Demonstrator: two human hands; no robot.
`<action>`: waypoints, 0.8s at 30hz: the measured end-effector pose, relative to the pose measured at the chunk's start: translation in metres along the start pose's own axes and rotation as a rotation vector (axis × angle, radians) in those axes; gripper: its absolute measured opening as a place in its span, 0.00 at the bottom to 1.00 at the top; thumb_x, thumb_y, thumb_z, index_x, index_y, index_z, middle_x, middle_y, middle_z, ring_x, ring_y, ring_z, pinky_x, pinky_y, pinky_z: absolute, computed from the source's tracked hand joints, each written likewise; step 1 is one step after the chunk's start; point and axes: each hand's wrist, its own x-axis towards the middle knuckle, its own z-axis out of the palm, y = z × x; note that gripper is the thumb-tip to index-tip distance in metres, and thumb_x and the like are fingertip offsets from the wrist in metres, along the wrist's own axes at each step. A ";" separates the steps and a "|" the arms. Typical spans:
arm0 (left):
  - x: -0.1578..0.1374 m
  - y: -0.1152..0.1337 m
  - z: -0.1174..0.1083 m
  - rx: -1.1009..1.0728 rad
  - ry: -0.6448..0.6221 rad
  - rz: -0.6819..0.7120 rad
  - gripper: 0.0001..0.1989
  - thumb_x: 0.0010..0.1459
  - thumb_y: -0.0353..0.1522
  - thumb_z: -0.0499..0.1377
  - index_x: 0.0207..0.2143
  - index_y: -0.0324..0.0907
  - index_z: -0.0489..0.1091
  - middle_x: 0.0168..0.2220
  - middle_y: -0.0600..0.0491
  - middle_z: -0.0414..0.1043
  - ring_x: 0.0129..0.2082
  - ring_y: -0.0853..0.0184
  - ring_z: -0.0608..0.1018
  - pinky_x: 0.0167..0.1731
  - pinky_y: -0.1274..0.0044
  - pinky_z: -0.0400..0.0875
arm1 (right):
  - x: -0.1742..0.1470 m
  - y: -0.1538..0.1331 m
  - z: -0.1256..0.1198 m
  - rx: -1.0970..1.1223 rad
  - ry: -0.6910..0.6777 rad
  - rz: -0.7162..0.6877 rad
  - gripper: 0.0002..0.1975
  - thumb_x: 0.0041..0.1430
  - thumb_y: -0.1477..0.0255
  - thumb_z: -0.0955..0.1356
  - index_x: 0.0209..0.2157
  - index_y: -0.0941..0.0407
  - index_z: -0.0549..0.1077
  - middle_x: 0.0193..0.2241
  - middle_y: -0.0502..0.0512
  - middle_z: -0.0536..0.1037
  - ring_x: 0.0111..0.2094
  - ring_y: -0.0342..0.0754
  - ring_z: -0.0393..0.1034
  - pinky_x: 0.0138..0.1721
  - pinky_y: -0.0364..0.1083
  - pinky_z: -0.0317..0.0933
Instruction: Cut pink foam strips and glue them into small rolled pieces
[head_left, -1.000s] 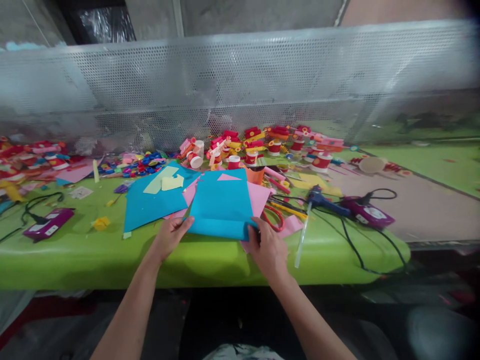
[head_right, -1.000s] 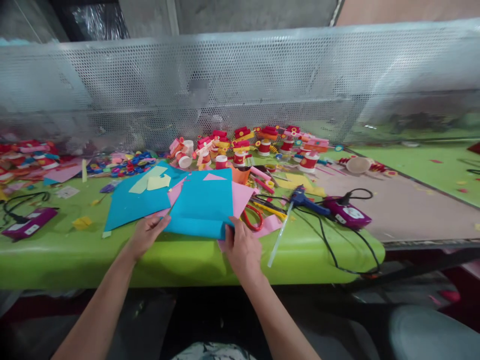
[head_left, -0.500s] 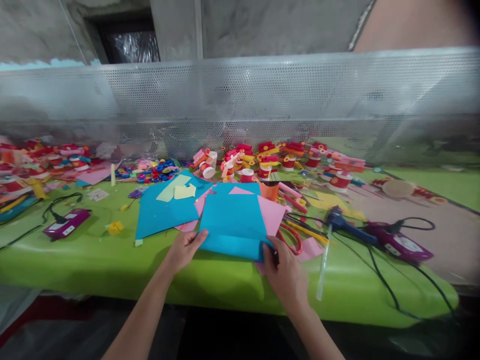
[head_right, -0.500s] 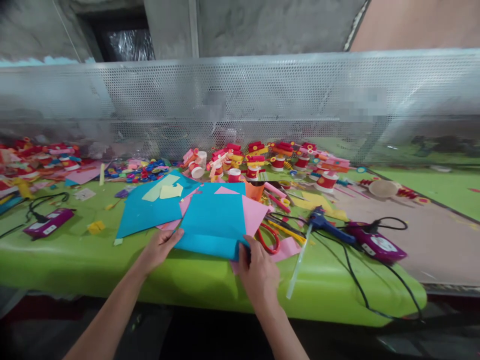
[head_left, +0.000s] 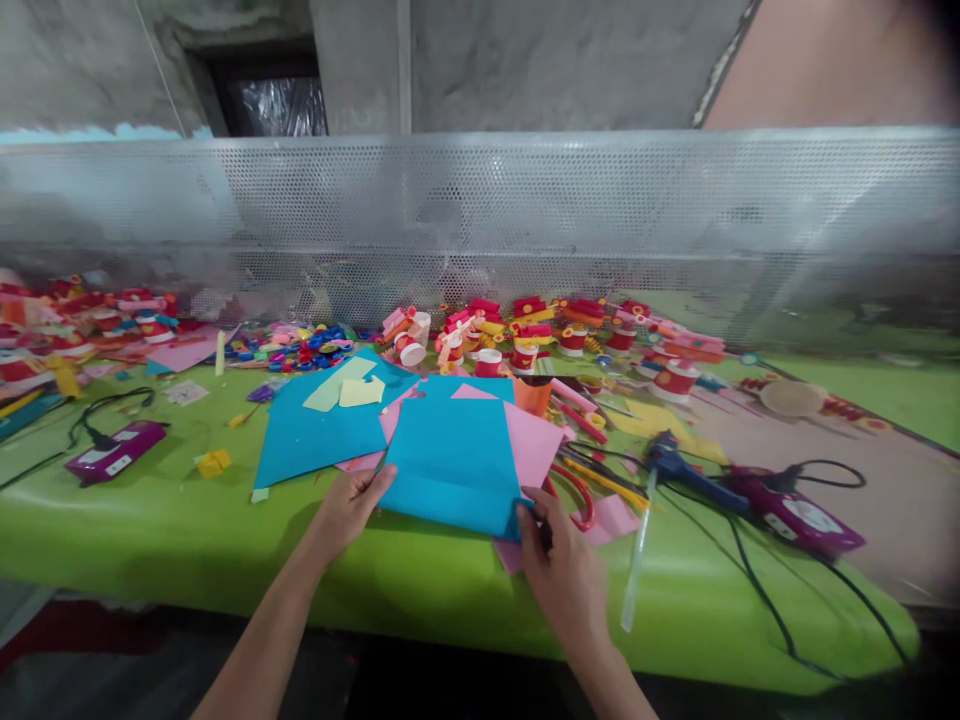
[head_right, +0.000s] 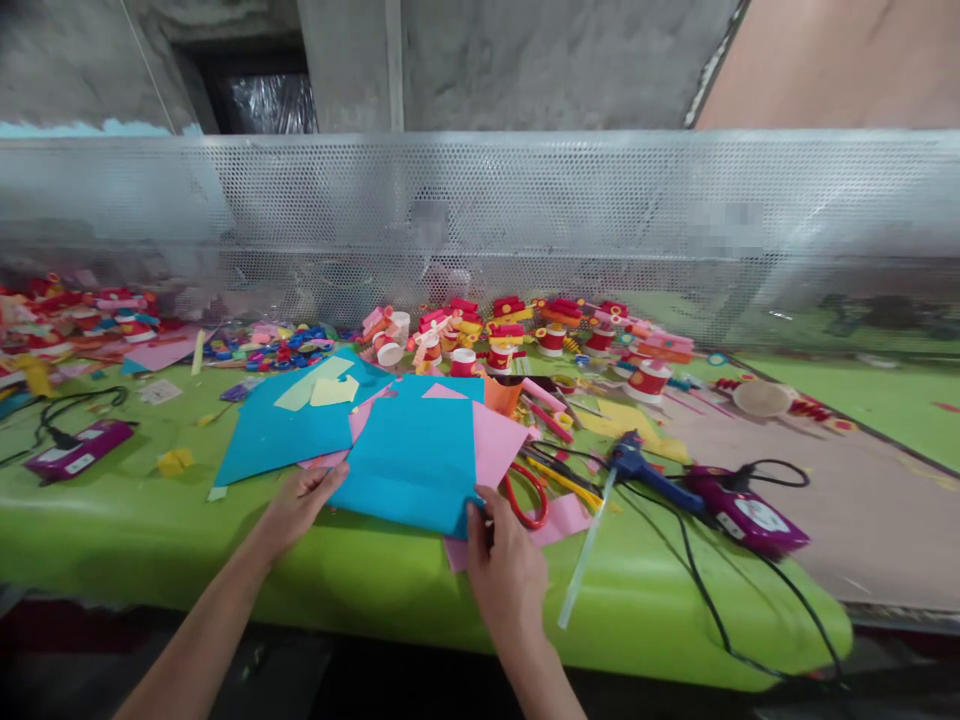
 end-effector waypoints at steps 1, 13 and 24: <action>0.000 0.000 0.000 0.000 -0.002 -0.006 0.31 0.65 0.56 0.53 0.21 0.46 0.46 0.20 0.60 0.40 0.20 0.71 0.51 0.24 0.75 0.50 | 0.000 0.000 0.000 0.007 0.002 0.007 0.19 0.71 0.58 0.61 0.48 0.56 0.77 0.31 0.57 0.86 0.28 0.54 0.82 0.22 0.46 0.66; -0.011 0.001 -0.003 0.083 -0.057 -0.040 0.30 0.66 0.55 0.52 0.21 0.45 0.46 0.20 0.60 0.40 0.20 0.72 0.49 0.24 0.73 0.44 | -0.003 0.001 0.000 0.050 0.005 0.019 0.19 0.71 0.57 0.62 0.49 0.55 0.77 0.36 0.58 0.86 0.30 0.54 0.82 0.27 0.48 0.70; -0.016 -0.008 -0.003 0.186 0.054 -0.044 0.29 0.67 0.51 0.53 0.24 0.45 0.43 0.23 0.59 0.40 0.23 0.72 0.50 0.26 0.73 0.44 | -0.016 0.013 0.002 0.171 -0.018 -0.139 0.15 0.71 0.64 0.64 0.53 0.53 0.74 0.40 0.59 0.86 0.35 0.54 0.83 0.34 0.49 0.75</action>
